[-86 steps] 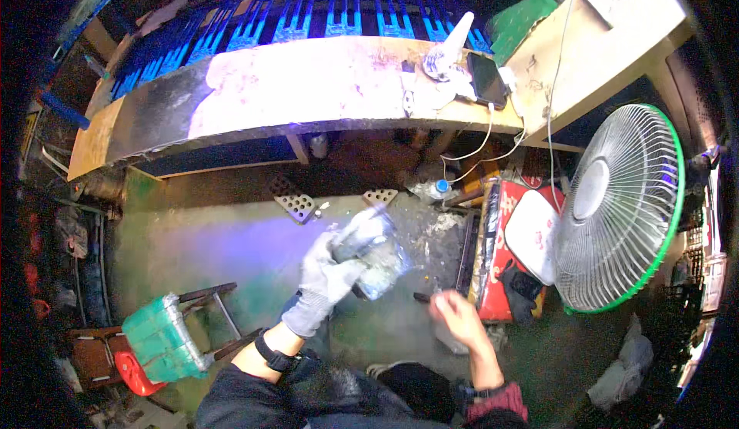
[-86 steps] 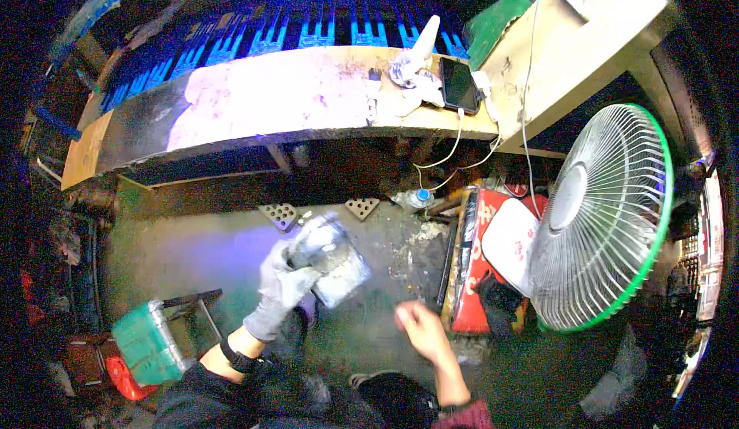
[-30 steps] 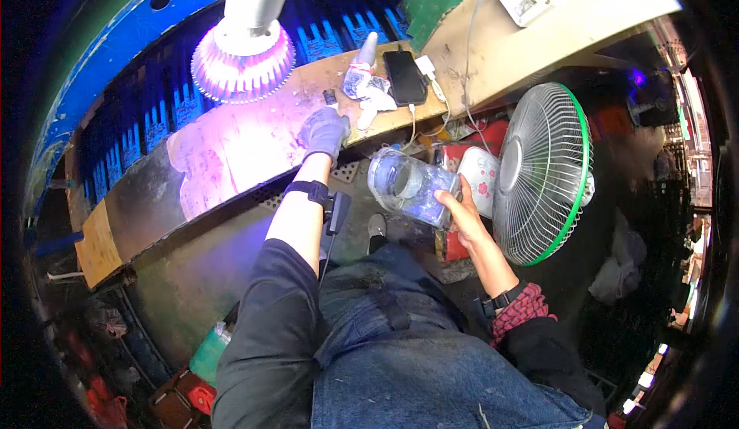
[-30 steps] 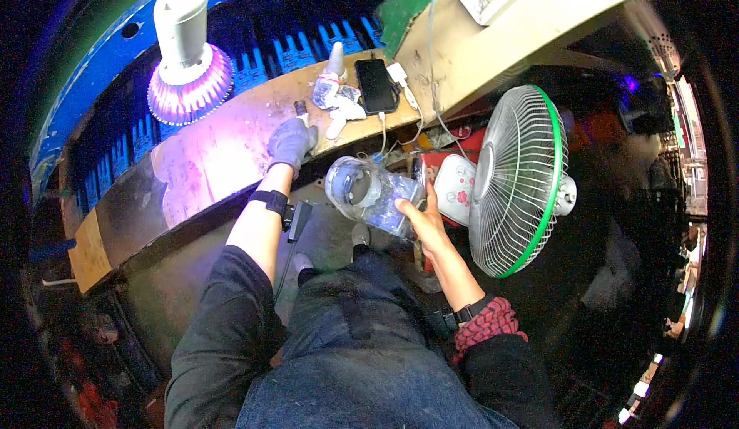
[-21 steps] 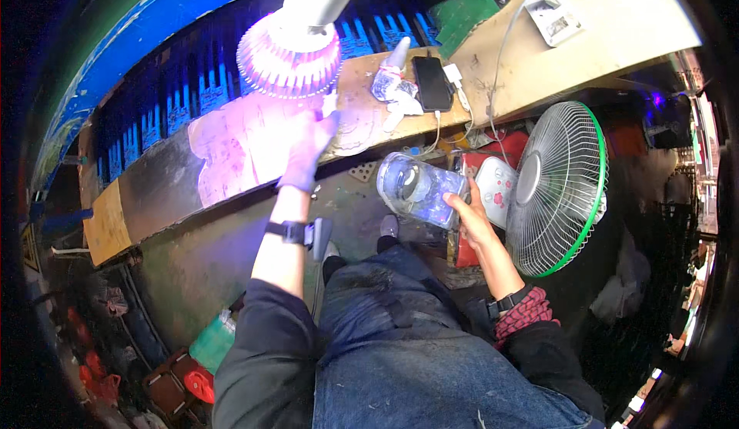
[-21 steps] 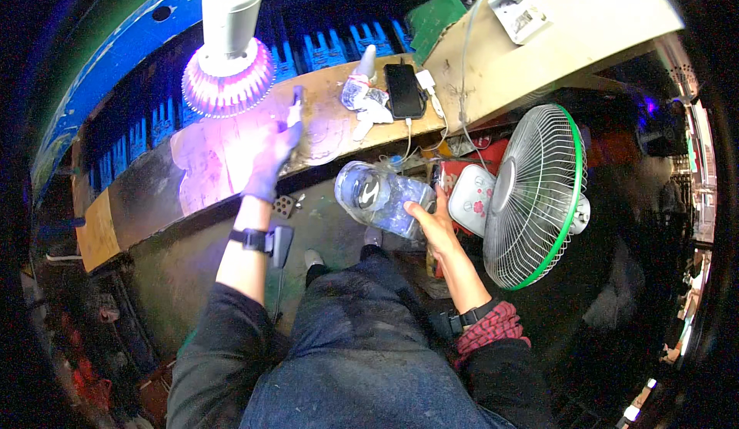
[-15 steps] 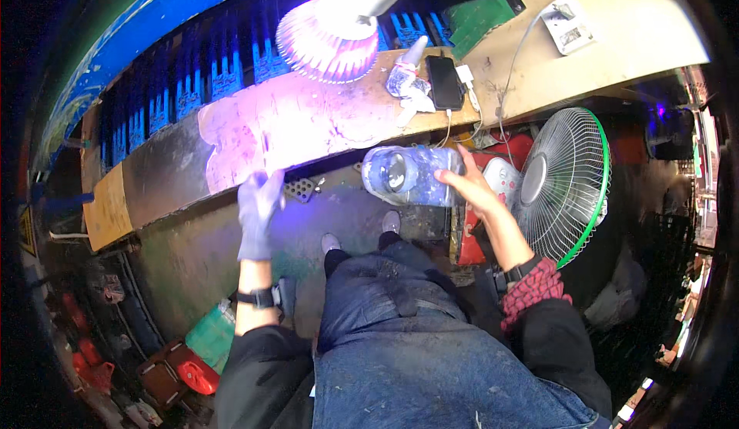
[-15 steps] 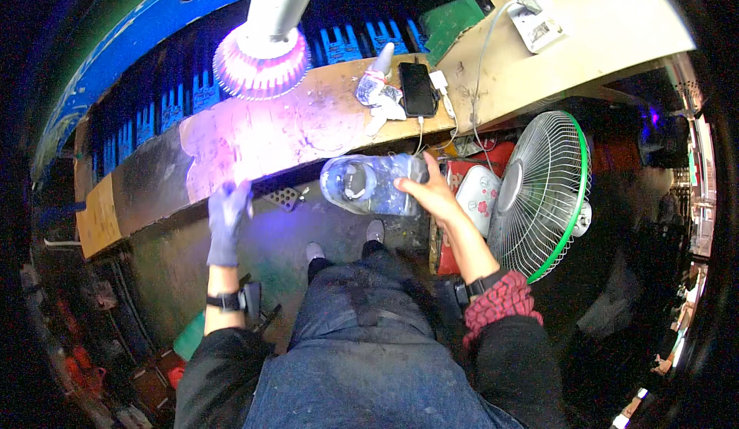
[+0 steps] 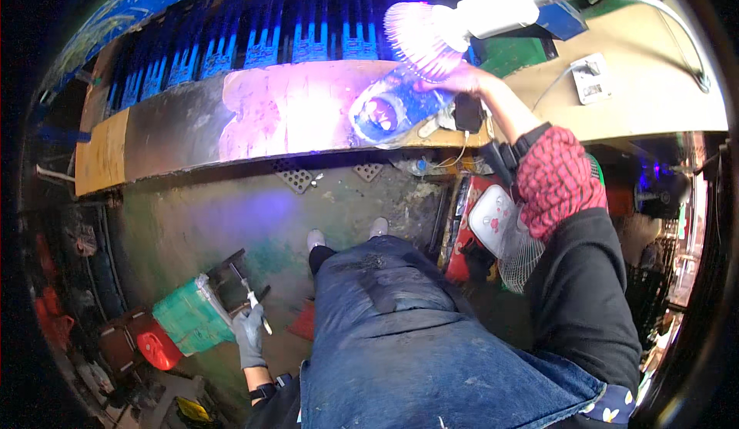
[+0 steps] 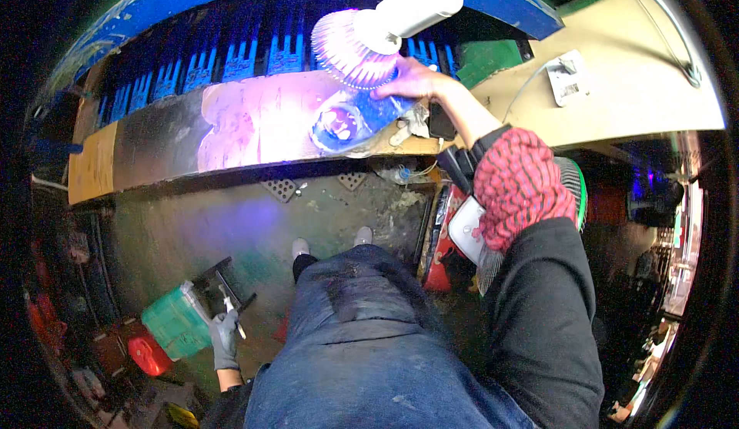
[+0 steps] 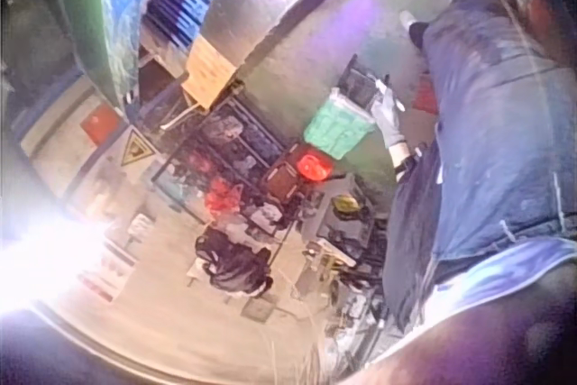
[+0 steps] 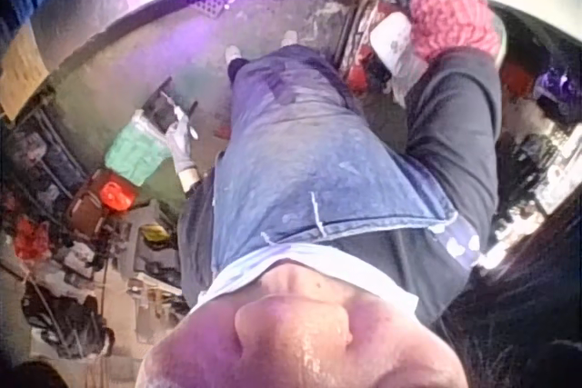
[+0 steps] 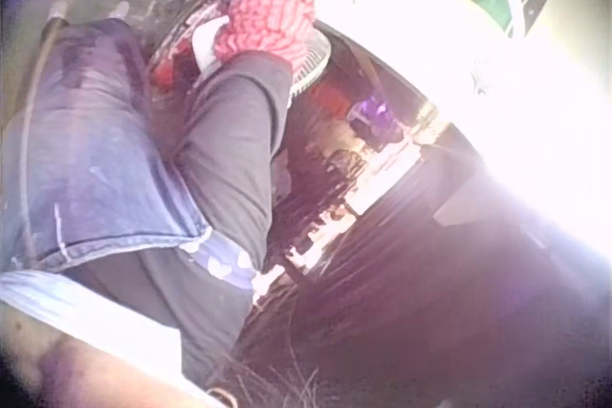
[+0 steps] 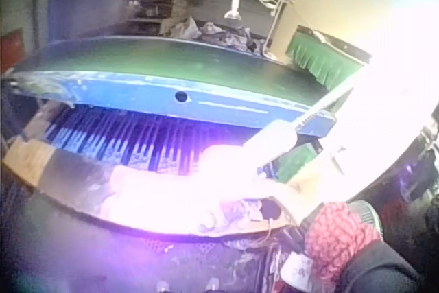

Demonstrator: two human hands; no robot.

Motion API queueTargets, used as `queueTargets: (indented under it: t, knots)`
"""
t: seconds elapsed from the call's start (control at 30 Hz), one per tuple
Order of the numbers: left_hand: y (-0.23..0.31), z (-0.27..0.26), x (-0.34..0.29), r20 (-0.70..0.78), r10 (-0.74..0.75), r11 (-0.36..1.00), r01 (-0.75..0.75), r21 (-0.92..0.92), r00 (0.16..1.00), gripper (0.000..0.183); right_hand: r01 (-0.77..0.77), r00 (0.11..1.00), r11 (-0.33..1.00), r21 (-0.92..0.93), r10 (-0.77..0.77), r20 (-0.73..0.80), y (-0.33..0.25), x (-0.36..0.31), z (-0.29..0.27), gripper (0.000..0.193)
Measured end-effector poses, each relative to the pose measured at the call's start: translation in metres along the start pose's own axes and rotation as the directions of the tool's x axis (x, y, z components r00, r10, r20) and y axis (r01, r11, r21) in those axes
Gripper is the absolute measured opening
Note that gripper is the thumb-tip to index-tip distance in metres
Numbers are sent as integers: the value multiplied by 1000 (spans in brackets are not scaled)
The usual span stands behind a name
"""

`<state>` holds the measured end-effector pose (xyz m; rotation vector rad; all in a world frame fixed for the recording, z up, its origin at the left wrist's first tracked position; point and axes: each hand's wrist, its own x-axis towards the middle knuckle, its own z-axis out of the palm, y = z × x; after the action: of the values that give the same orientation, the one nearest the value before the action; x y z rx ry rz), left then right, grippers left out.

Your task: Pouring a blue liquid from a metal bottle into a container and then adding more liquid from a large plastic jug.

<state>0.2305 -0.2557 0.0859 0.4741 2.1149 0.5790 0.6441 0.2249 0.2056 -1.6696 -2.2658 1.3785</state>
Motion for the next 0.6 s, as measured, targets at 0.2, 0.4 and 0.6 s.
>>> queueTargets:
  t: [0.2, 0.4, 0.6]
  knots:
    - [-57, 8, -27, 13, -134, 981, 134, -142, 991, 27, 176, 983, 965, -194, -160, 95, 24, 28, -19, 86]
    - [-82, 23, -35, 12, -154, 972, 154, -178, 988, 29, 230, 973, 889, -395, -202, 112, 68, 20, -17, 87]
    - [-79, 25, -40, 46, -192, 979, 194, -57, 980, 28, 246, 967, 786, -567, -239, 89, 95, 33, -17, 89]
